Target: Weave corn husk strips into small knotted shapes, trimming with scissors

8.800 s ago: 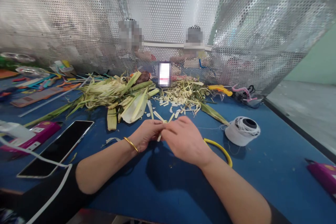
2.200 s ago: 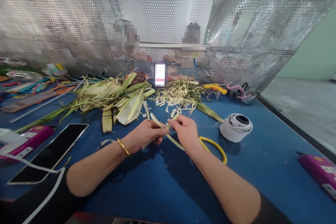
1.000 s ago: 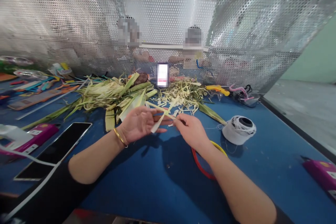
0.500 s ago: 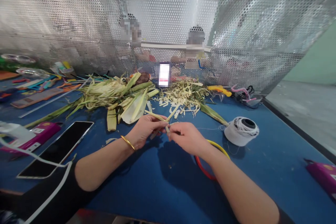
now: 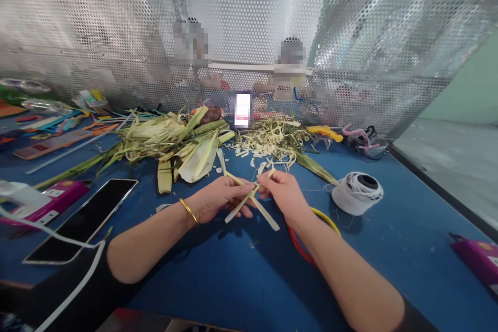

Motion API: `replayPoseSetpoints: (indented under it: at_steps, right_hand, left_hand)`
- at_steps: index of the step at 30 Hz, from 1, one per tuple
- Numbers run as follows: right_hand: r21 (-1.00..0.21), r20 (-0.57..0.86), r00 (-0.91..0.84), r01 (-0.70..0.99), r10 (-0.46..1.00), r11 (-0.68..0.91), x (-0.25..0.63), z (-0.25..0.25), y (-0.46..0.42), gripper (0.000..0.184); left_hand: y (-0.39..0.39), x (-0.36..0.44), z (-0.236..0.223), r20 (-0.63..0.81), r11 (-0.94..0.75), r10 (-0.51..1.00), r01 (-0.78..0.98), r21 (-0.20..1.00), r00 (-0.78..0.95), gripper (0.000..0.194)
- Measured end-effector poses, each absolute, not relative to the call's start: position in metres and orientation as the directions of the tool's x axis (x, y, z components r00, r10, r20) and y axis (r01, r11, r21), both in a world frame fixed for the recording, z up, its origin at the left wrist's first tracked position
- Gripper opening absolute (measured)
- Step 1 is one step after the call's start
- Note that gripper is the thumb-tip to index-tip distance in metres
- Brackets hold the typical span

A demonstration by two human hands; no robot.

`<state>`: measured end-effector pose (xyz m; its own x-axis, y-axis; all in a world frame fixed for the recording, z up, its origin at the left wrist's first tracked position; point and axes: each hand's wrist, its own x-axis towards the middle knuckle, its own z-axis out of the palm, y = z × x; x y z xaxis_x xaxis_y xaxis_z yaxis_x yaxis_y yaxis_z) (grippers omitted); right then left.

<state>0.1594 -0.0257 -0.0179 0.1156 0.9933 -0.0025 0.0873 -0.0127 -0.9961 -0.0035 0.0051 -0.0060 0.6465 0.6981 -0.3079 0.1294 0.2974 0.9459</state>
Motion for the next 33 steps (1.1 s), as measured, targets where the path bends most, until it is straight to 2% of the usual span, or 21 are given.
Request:
replayPoseSetpoints:
  at_steps: [3, 6, 8, 9, 11, 13, 18, 20, 22, 26, 28, 33]
  right_hand:
    - [-0.983, 0.060, 0.168, 0.181, 0.984, 0.029, 0.164, -0.020, -0.023, 0.027]
    - [-0.871, 0.293, 0.282, 0.473, 0.914, 0.133, 0.170, -0.018, -0.022, 0.022]
    - [-0.748, 0.406, 0.177, 0.629, 0.897, 0.214, 0.169, -0.014, -0.024, 0.019]
    - [-0.710, 0.408, 0.086, 0.656, 0.909, 0.256, 0.167, -0.013, -0.026, 0.018]
    - [-0.707, 0.343, -0.064, 0.640, 0.937, 0.302, 0.161, -0.011, -0.030, 0.017]
    - [-0.730, 0.301, -0.118, 0.609, 0.946, 0.309, 0.156, -0.010, -0.033, 0.015]
    - [-0.704, 0.408, -0.014, 0.632, 0.913, 0.324, 0.157, -0.009, -0.035, 0.015]
    - [-0.608, 0.488, -0.017, 0.711, 0.873, 0.354, 0.160, -0.007, -0.036, 0.014]
    - [-0.452, 0.559, -0.086, 0.802, 0.825, 0.390, 0.161, -0.005, -0.039, 0.014]
    - [-0.181, 0.616, -0.228, 0.891, 0.754, 0.417, 0.160, -0.004, -0.044, 0.019]
    - [-0.141, 0.630, -0.222, 0.910, 0.744, 0.391, 0.159, -0.004, -0.045, 0.019]
    - [-0.133, 0.676, -0.168, 0.930, 0.717, 0.343, 0.151, -0.008, -0.048, 0.015]
  left_hand:
    - [0.005, -0.002, -0.009, -0.299, 0.270, 0.733, 0.142, 0.952, 0.611, 0.026]
    - [0.002, 0.001, -0.010, -0.292, 0.207, 0.755, 0.209, 0.956, 0.587, 0.020]
    - [-0.002, 0.003, -0.011, -0.297, 0.156, 0.731, 0.274, 0.949, 0.614, 0.020]
    - [-0.004, 0.004, -0.012, -0.299, 0.135, 0.717, 0.296, 0.946, 0.630, 0.022]
    - [-0.009, 0.006, -0.013, -0.301, 0.106, 0.695, 0.321, 0.941, 0.653, 0.025]
    - [-0.011, 0.007, -0.013, -0.300, 0.085, 0.687, 0.337, 0.938, 0.662, 0.026]
    - [-0.010, 0.008, -0.010, -0.322, 0.122, 0.727, 0.348, 0.930, 0.606, 0.024]
    - [-0.007, 0.007, -0.010, -0.310, 0.150, 0.765, 0.313, 0.938, 0.564, 0.026]
    - [-0.004, 0.006, -0.011, -0.297, 0.182, 0.805, 0.264, 0.947, 0.514, 0.027]
    - [-0.002, 0.005, -0.011, -0.297, 0.258, 0.838, 0.147, 0.955, 0.458, 0.025]
    - [-0.002, 0.005, -0.010, -0.299, 0.291, 0.829, 0.092, 0.952, 0.473, 0.022]
    - [-0.003, 0.005, -0.009, -0.329, 0.377, 0.825, -0.015, 0.926, 0.460, 0.013]
